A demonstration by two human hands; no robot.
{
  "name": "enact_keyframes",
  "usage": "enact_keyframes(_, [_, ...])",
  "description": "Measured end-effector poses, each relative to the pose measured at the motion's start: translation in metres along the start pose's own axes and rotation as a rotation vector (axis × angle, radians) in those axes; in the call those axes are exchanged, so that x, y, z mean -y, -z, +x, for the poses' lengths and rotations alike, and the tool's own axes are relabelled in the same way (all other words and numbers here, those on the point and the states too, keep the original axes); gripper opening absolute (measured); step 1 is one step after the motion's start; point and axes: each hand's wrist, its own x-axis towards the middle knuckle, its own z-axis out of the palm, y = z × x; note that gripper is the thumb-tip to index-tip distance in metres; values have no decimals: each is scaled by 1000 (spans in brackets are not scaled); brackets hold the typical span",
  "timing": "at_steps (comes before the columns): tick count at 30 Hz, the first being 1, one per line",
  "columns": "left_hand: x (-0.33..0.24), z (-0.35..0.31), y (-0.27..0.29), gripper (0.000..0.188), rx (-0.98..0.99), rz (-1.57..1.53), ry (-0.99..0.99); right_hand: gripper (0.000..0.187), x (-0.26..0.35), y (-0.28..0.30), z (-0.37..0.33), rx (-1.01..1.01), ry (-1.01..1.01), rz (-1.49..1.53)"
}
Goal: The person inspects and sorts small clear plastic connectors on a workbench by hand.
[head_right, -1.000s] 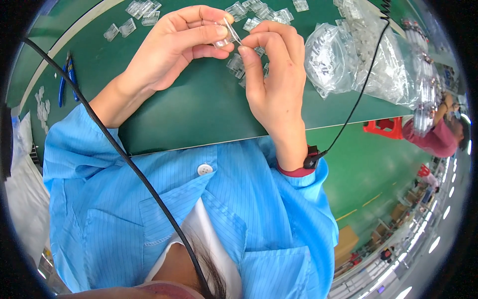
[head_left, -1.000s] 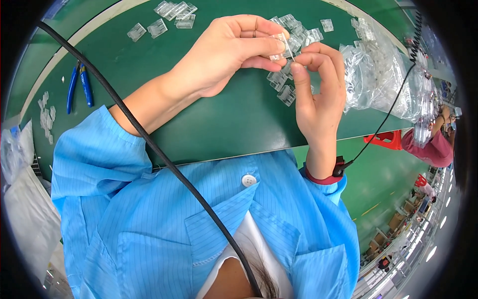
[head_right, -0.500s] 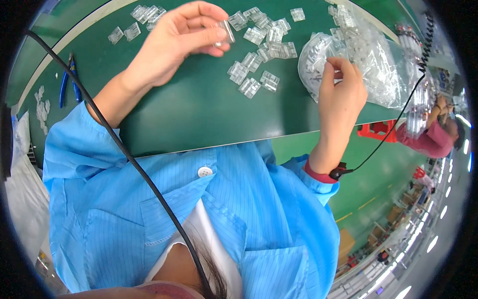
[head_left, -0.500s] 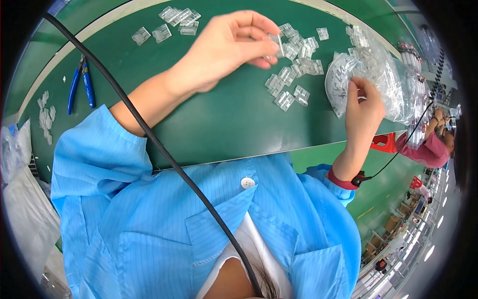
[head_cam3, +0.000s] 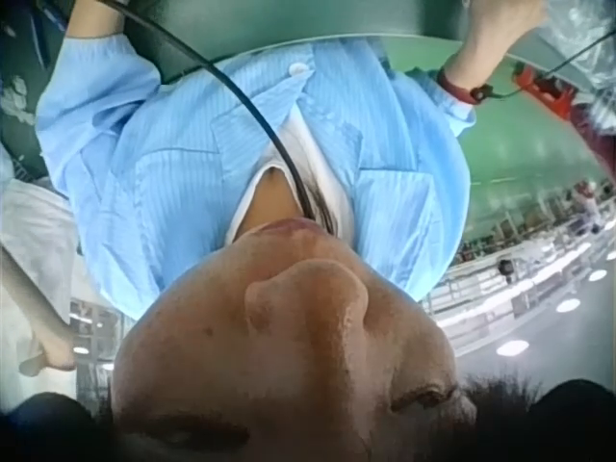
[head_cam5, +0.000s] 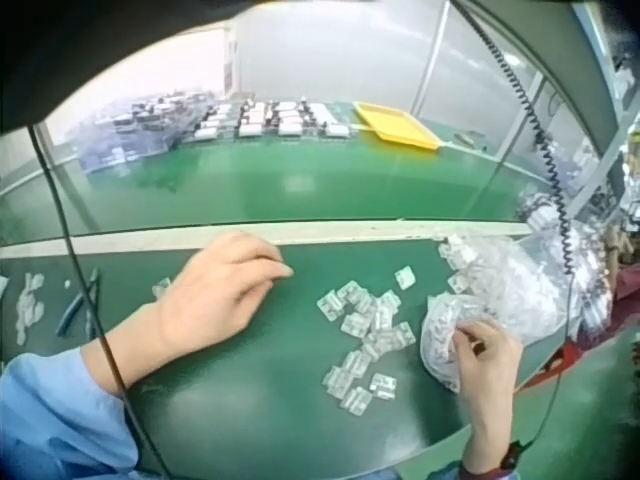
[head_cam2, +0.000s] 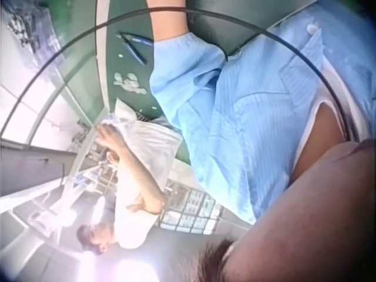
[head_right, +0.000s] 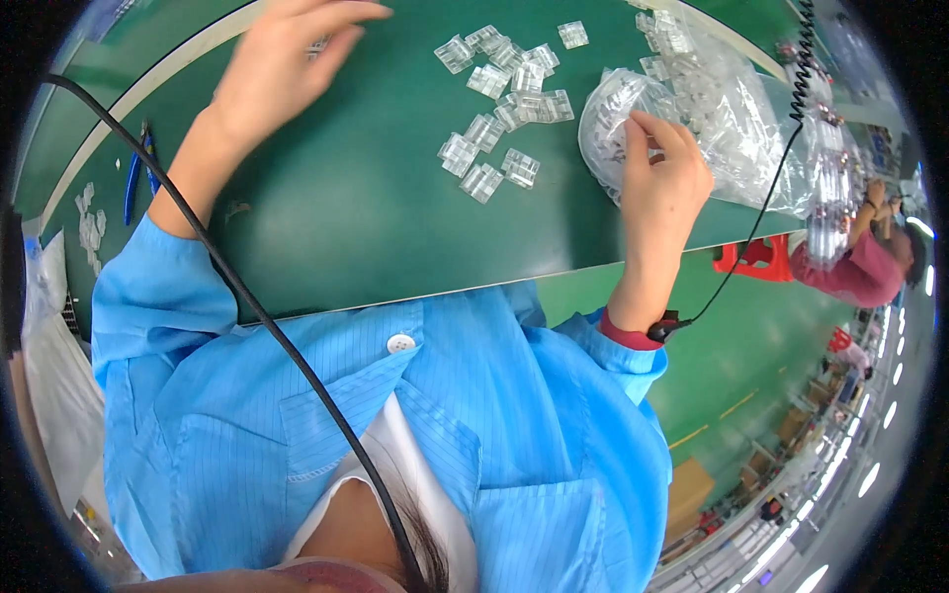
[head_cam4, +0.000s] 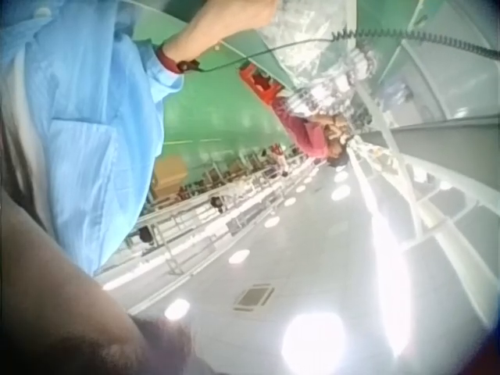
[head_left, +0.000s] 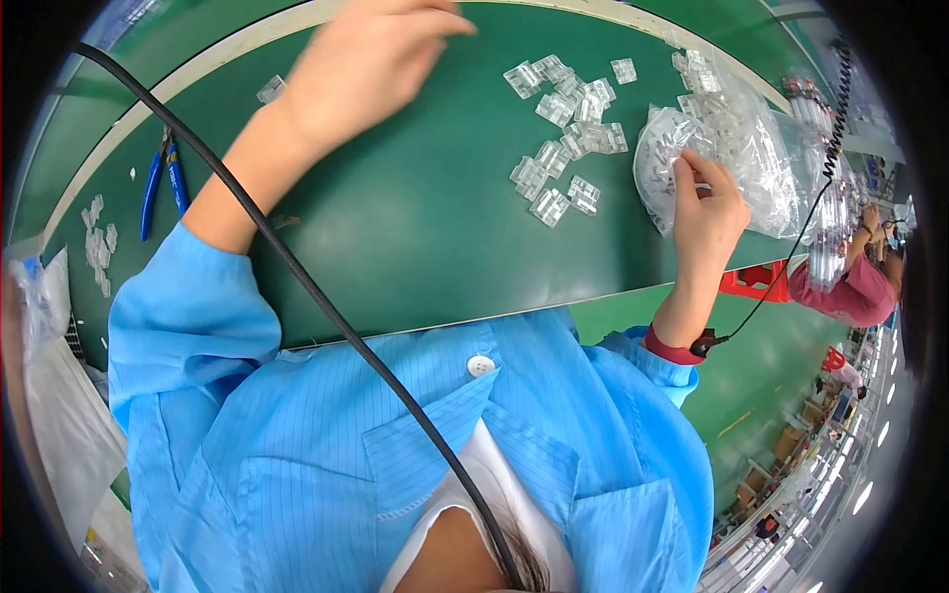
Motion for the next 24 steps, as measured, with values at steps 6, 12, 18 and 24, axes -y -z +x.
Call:
enact_keyframes(6, [-13, 31, -51, 14, -20, -30, -334, 13, 3, 1, 1, -33, -178, 276])
enact_keyframes(12, [-18, 9, -50, 18, 250, -12, -96, 12, 15, 5, -17, -73, -158, 610])
enact_keyframes(18, [-50, 12, -30, 21, 158, -643, 518, 16, 74, -25, -25, 253, -311, 1114])
enact_keyframes(24, [-54, -5, -42, 20, 109, -936, 541, 14, 84, -43, -25, 236, -316, 1286])
